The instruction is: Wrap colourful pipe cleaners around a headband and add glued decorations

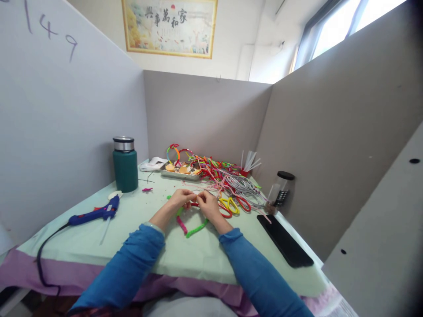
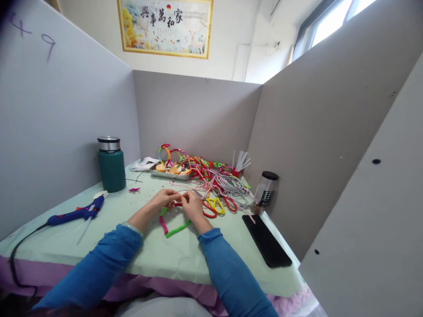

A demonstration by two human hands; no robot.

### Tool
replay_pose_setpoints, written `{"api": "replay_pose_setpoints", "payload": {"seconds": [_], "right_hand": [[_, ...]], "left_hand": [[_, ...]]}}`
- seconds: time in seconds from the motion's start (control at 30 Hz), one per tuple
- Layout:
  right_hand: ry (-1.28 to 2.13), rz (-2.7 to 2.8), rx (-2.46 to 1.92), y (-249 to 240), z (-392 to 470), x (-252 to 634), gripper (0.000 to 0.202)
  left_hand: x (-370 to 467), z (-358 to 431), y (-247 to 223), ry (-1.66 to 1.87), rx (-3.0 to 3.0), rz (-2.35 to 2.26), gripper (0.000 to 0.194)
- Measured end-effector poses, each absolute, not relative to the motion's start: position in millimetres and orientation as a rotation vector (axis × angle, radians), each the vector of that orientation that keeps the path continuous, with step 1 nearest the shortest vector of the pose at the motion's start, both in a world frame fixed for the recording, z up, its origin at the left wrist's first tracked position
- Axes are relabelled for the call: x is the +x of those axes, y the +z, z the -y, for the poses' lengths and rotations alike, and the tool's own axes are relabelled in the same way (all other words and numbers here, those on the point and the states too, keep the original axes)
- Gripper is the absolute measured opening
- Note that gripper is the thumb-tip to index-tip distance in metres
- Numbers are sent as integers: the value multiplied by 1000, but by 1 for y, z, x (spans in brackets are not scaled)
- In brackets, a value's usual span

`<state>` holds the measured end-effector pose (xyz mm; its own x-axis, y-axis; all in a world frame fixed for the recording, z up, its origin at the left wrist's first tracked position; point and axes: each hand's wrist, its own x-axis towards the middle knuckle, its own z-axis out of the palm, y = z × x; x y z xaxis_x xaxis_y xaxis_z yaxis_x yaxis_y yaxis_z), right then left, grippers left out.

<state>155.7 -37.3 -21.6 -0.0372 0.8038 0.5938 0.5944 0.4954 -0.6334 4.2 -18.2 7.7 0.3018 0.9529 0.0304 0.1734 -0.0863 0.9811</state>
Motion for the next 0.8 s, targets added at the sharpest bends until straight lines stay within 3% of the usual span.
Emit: {"api": "replay_pose_setpoints", "payload": {"seconds": [0.37, 0.57, 0.8], "right_hand": [[243, 1675, -1185, -16, 39, 159, 23], [134, 1597, -1341, -12, 31, 176, 19], [16, 1910, -1522, -12, 39, 177, 14]], "left_hand": [[0, 16, 13, 1078, 1383, -1125, 32], [-5, 10, 13, 1095, 1381, -1166, 27], [-16, 3, 11, 1243, 1337, -1314, 32]]}}
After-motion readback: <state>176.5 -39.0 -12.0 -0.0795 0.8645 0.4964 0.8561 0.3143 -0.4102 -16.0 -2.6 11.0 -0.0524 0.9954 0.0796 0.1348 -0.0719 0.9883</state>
